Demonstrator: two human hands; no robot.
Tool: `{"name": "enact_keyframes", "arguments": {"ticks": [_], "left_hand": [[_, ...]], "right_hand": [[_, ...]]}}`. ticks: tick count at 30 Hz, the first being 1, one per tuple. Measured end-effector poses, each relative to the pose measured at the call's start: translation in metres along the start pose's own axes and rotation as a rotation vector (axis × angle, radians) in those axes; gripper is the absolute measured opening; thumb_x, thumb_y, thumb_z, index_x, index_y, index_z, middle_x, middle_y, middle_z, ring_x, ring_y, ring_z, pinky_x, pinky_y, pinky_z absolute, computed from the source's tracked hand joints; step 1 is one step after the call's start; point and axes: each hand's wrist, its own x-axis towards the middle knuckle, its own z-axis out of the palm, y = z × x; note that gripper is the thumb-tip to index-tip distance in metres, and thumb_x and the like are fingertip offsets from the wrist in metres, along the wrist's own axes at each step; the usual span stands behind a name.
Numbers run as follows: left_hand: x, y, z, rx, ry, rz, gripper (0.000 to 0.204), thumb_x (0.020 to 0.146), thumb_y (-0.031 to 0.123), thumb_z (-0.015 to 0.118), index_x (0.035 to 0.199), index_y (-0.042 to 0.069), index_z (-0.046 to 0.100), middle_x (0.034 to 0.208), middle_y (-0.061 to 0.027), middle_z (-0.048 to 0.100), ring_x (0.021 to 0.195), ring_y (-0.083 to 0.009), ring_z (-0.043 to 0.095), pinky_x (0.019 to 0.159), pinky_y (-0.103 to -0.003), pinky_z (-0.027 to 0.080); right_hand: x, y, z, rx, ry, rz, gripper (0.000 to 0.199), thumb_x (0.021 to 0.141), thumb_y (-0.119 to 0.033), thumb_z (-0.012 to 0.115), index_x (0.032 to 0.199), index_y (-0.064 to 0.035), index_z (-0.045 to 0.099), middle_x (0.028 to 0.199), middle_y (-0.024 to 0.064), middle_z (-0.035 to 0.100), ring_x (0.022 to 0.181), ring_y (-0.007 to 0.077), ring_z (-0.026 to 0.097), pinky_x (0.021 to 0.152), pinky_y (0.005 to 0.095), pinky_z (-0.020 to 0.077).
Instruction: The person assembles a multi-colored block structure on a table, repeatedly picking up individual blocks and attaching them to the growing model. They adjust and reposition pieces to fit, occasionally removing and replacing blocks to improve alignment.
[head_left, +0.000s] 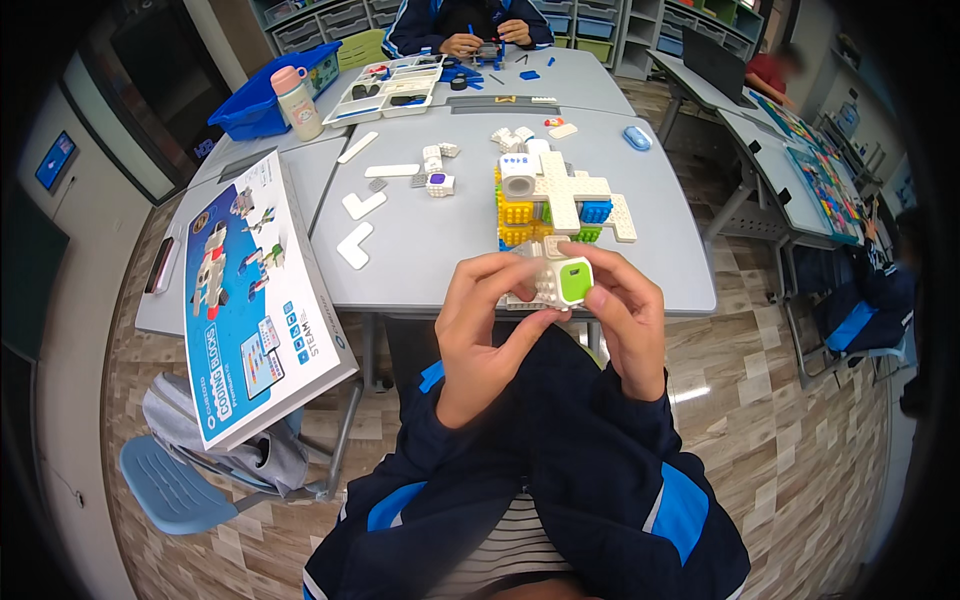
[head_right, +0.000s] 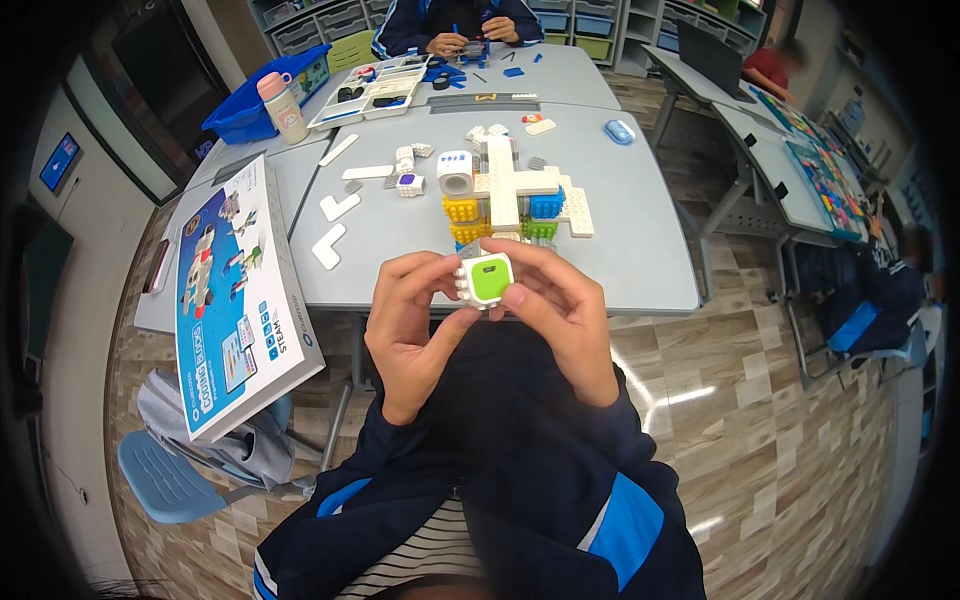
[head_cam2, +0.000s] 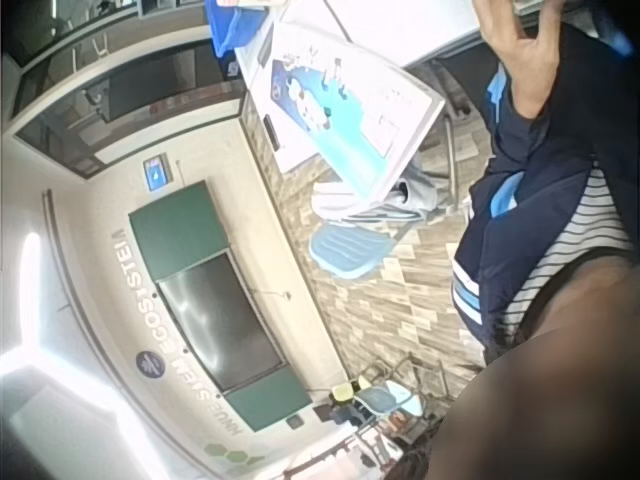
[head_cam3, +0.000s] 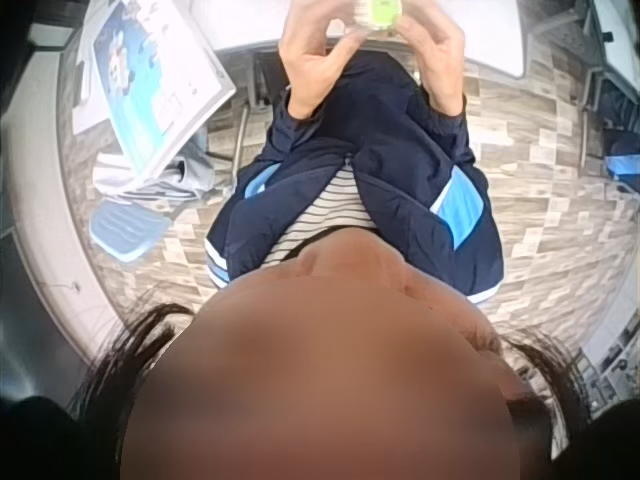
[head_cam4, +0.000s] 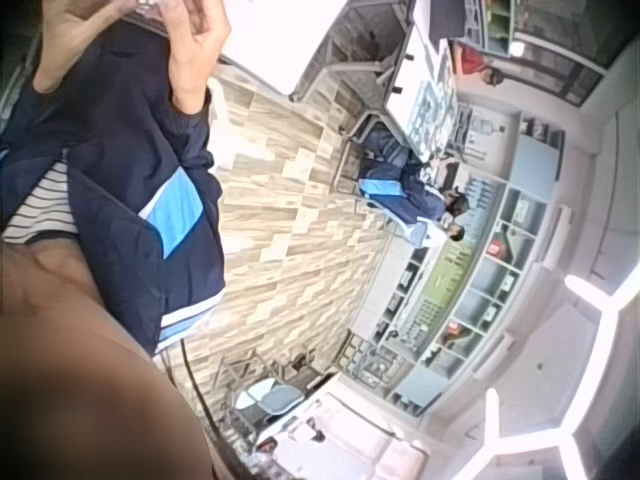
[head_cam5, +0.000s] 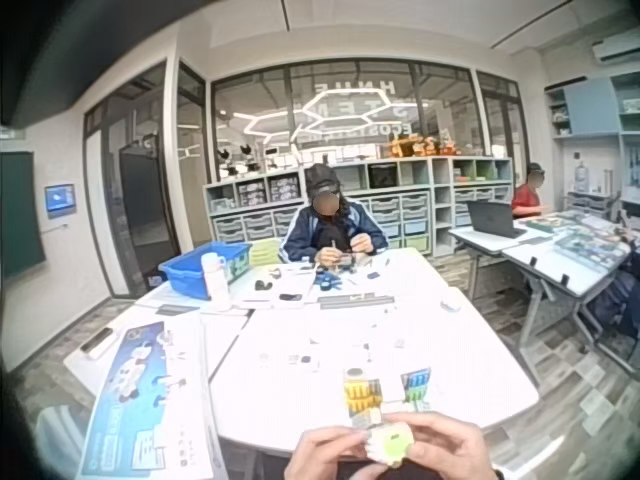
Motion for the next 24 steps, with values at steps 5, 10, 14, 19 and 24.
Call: {"name": "enact_keyframes", "arguments": {"ticks": [5, 10, 14, 19, 24], "left_hand": [[0.005, -0.001, -0.003, 0.101, -0.011, -0.016, 0.044, 0.081, -0.008, 0.077, 0.123, -0.006, 0.064, 0.116, -0.0129, 0.057, 0.1, -0.019, 0.058, 0.09, -0.032, 0.049], [0.032, -0.019, -0.015, 0.317, 0.067, 0.009, 0.042, 0.086, 0.0, 0.075, 0.126, -0.002, 0.064, 0.122, -0.0135, 0.06, 0.107, -0.0211, 0.059, 0.092, -0.033, 0.049], [0.064, -0.046, -0.02, 0.34, 0.045, 0.02, 0.043, 0.093, 0.009, 0.07, 0.133, 0.001, 0.06, 0.131, -0.014, 0.06, 0.119, -0.0223, 0.058, 0.097, -0.035, 0.049], [0.084, -0.069, -0.018, 0.233, -0.036, -0.046, 0.041, 0.101, 0.018, 0.062, 0.139, 0.003, 0.058, 0.132, -0.0125, 0.062, 0.123, -0.0205, 0.058, 0.101, -0.034, 0.048], [0.077, -0.077, -0.011, 0.017, -0.059, -0.158, 0.036, 0.104, 0.021, 0.06, 0.136, 0.003, 0.06, 0.125, -0.0124, 0.066, 0.115, -0.0201, 0.063, 0.098, -0.033, 0.049]], "right_hand": [[0.011, 0.002, -0.008, -0.049, 0.035, 0.019, 0.043, 0.1, -0.014, 0.057, 0.139, 0.004, 0.058, 0.113, 0.0094, 0.069, 0.096, 0.0126, 0.062, 0.08, 0.0258, 0.0504], [0.051, -0.004, -0.022, -0.378, 0.135, -0.286, 0.035, 0.095, -0.012, 0.062, 0.127, 0.0017, 0.066, 0.108, 0.0089, 0.071, 0.086, 0.0094, 0.057, 0.072, 0.0241, 0.0454], [0.084, -0.021, -0.04, -0.803, 0.052, -0.317, 0.031, 0.089, -0.014, 0.067, 0.117, -0.0022, 0.069, 0.105, 0.0079, 0.07, 0.085, 0.0107, 0.057, 0.07, 0.0253, 0.044], [0.11, -0.014, -0.04, -0.961, -0.04, -0.36, 0.029, 0.088, -0.014, 0.066, 0.114, -0.0043, 0.072, 0.1, 0.0042, 0.07, 0.084, 0.0109, 0.057, 0.065, 0.0258, 0.0402], [0.111, -0.005, -0.04, -0.969, -0.06, -0.387, 0.03, 0.087, -0.015, 0.066, 0.116, -0.0066, 0.073, 0.099, 0.0044, 0.07, 0.085, 0.0118, 0.057, 0.065, 0.0265, 0.0396]]}}
